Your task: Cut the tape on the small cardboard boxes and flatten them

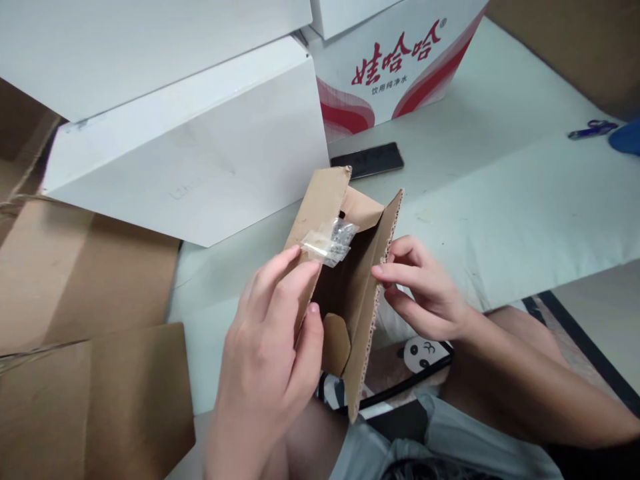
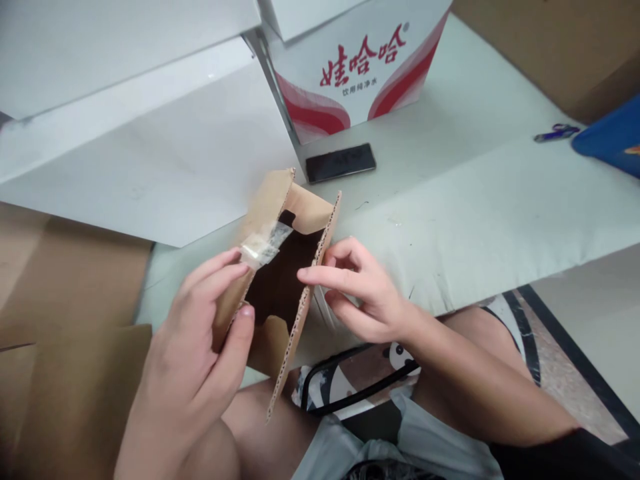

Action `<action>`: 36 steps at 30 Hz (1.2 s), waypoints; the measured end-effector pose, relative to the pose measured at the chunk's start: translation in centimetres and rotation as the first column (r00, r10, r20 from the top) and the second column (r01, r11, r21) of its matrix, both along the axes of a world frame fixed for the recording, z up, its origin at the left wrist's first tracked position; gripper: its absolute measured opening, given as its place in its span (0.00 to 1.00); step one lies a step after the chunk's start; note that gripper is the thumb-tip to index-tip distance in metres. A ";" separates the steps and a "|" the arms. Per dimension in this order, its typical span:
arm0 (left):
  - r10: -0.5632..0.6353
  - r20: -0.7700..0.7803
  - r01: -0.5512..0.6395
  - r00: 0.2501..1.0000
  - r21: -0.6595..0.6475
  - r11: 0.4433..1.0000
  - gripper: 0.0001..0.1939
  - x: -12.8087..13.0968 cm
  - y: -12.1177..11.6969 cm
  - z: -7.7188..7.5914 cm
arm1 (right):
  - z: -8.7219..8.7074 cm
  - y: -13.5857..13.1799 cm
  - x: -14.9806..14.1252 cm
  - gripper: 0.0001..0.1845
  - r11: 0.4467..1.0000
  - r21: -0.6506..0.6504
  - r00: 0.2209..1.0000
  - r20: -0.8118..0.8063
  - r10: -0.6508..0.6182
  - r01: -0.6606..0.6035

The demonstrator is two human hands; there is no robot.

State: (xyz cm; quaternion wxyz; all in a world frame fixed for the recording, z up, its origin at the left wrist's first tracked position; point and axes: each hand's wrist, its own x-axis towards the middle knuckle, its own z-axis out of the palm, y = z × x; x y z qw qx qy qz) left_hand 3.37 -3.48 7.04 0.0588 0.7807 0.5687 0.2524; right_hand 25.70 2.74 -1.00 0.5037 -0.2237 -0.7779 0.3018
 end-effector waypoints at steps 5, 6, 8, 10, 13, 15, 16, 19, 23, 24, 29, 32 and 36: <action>-0.022 0.046 0.023 0.999 -0.028 0.999 0.21 0.0 -0.3 0.4 | -0.6 -0.2 -0.4 0.41 0.993 0.083 0.992 0.095 -0.087 0.080; -0.024 0.050 0.026 0.998 -0.031 0.999 0.20 0.1 -0.3 0.5 | -0.7 -0.3 -0.5 0.40 0.991 0.101 0.987 0.126 -0.104 0.091; -0.020 0.047 0.022 0.999 -0.029 0.999 0.19 0.1 -0.3 0.6 | -0.8 -0.4 -0.6 0.37 0.988 0.123 0.977 0.180 -0.115 0.094; -0.023 0.015 0.023 1.000 -0.034 0.999 0.18 0.2 -0.3 0.6 | -0.8 -0.4 -0.6 0.34 0.989 0.120 0.974 0.198 -0.109 0.087; -0.057 -0.126 0.048 0.990 -0.078 0.996 0.18 0.4 -0.3 0.5 | -0.7 -0.4 -0.5 0.31 0.993 0.090 0.978 0.186 -0.093 0.078; -0.068 -0.230 0.046 0.971 -0.097 0.994 0.23 0.6 -0.5 0.4 | -0.5 -0.4 -0.3 0.28 0.997 0.050 0.982 0.176 -0.070 0.062; -0.060 -0.271 0.034 0.961 -0.099 0.994 0.27 0.6 -0.6 0.3 | -0.4 -0.4 -0.3 0.26 0.998 0.026 0.984 0.168 -0.058 0.054; -0.024 -0.352 -0.018 0.936 -0.115 0.993 0.40 0.8 -0.9 0.2 | -0.2 -0.3 -0.2 0.22 1.000 -0.015 0.988 0.154 -0.021 0.024; 0.040 -0.329 -0.098 0.944 -0.162 0.982 0.40 0.6 -1.1 0.1 | -0.3 -0.3 -0.2 0.21 0.999 -0.018 0.989 0.143 0.034 -0.031; 0.068 -0.295 -0.125 0.953 -0.179 0.976 0.39 0.3 -1.1 0.1 | -0.4 -0.3 -0.2 0.21 0.999 -0.022 0.991 0.131 0.028 -0.025; 0.247 0.175 -0.212 0.953 -0.199 0.957 0.33 -3.3 0.4 -0.8 | -0.7 -0.3 0.0 0.19 0.982 -0.082 0.985 0.056 -0.165 0.169; 0.332 0.688 -0.183 0.645 -0.283 0.941 0.41 -4.8 2.2 -1.9 | -1.1 -0.1 0.3 0.17 0.935 -0.188 0.948 -0.046 -0.314 0.301; 0.386 0.916 -0.080 0.107 -0.379 0.922 0.24 -3.5 4.1 -3.4 | -2.0 0.1 0.6 0.17 0.912 -0.305 0.939 -0.119 -0.322 0.274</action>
